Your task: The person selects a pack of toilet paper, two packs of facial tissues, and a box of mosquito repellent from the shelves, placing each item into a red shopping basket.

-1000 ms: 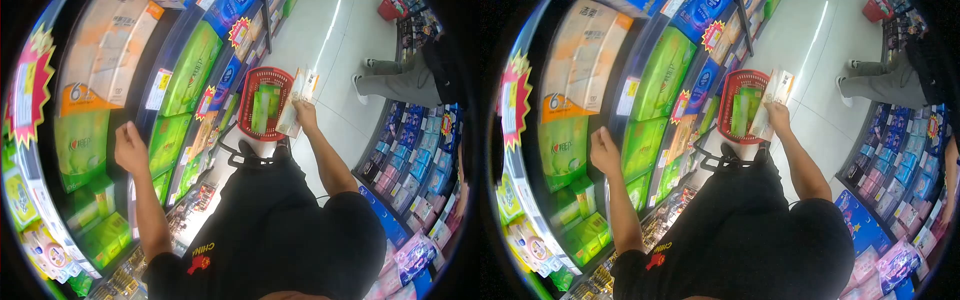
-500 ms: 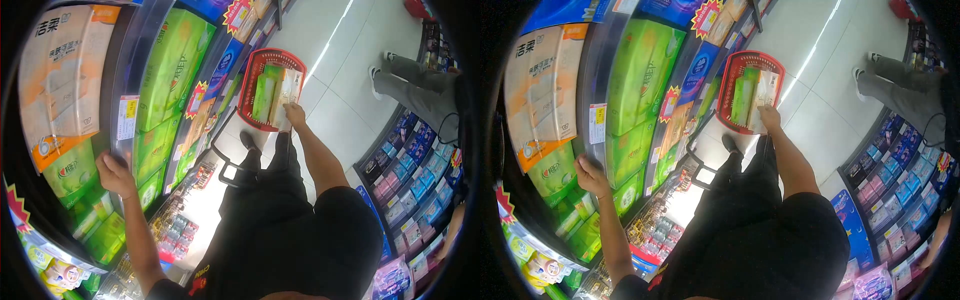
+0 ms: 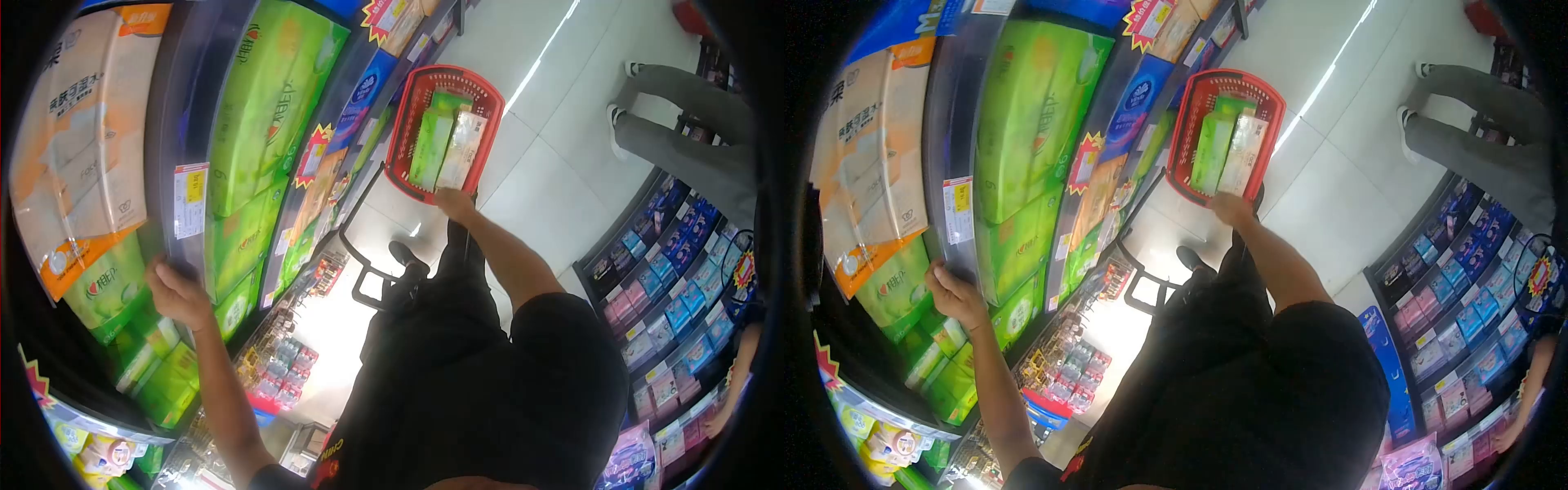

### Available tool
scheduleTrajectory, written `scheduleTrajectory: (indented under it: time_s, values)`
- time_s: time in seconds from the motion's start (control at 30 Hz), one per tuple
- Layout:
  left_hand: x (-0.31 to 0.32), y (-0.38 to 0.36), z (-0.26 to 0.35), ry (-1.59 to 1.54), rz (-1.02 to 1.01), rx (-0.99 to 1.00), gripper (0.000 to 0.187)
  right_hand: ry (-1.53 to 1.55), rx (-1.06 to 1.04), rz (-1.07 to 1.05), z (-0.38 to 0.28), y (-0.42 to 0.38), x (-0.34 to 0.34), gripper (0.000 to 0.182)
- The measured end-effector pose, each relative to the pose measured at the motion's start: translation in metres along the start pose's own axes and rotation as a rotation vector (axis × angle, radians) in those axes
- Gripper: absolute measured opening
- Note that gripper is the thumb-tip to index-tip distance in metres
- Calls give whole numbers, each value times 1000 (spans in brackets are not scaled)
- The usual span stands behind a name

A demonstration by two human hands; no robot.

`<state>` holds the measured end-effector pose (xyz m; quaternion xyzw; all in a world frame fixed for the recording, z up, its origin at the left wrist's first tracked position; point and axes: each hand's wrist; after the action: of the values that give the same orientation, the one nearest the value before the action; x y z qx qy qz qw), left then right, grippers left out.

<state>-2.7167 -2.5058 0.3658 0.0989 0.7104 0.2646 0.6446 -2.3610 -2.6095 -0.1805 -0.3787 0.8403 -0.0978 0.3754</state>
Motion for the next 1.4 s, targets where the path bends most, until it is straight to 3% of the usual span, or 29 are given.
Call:
scheduleTrajectory:
  time_s: [0.1,0.13,0.17,0.2,0.23,0.3,0.33,0.37,0.43,0.53,0.67,0.77,0.87,0.97,1.13,1.17,1.3,1.4]
  values:
    - [-3,1,6,18,-15,-4,29,133,140,-165,-65,-37,-25,31]
    - [-1,-1,4,38,-5,1,27,192,-68,-23,-76,-54,-9,31]
    - [-2,0,1,63,15,2,26,-70,-268,-268,-73,-45,19,30]
    - [-3,1,1,-3,23,36,24,-148,-324,-414,-93,-50,14,30]
    - [-9,4,10,35,17,38,21,289,-279,-314,-99,-63,20,38]
    - [-13,6,12,38,35,69,17,403,-119,-292,-119,-81,29,50]
    - [-15,7,12,22,51,73,16,330,-98,-529,-120,-76,11,56]
    - [-16,7,12,2,61,79,14,385,-42,-513,-139,-89,-38,62]
    - [-18,7,11,-16,83,92,14,484,108,-568,-123,-80,-43,70]
    - [-23,6,9,-35,74,98,14,662,372,-500,-138,-108,-91,81]
    - [-31,7,9,-62,106,111,13,699,342,-479,-148,-124,-114,87]
    - [-35,6,6,-90,112,122,14,577,127,-58,-122,-110,-65,96]
    - [-40,6,5,-97,111,132,14,464,321,-65,-174,-130,-127,94]
    - [-42,7,3,-138,125,139,14,488,560,78,-187,-136,-143,90]
    - [-42,6,-8,-193,87,211,14,422,543,222,-159,-132,-104,85]
    - [-40,5,-10,-200,75,233,14,331,418,193,-139,-132,-84,82]
    - [-37,3,-14,-215,58,276,17,463,554,259,-206,-152,-119,72]
    - [-39,1,-15,-213,60,304,19,464,569,324,-201,-151,-109,72]
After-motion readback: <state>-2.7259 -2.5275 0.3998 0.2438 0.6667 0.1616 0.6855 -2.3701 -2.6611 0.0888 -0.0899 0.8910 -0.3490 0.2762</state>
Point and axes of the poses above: each hand's wrist, its own y-axis towards the middle knuckle, its own x-axis out of the palm, z = x × y, and after that the axes turned 5 degrees about y, right-handed
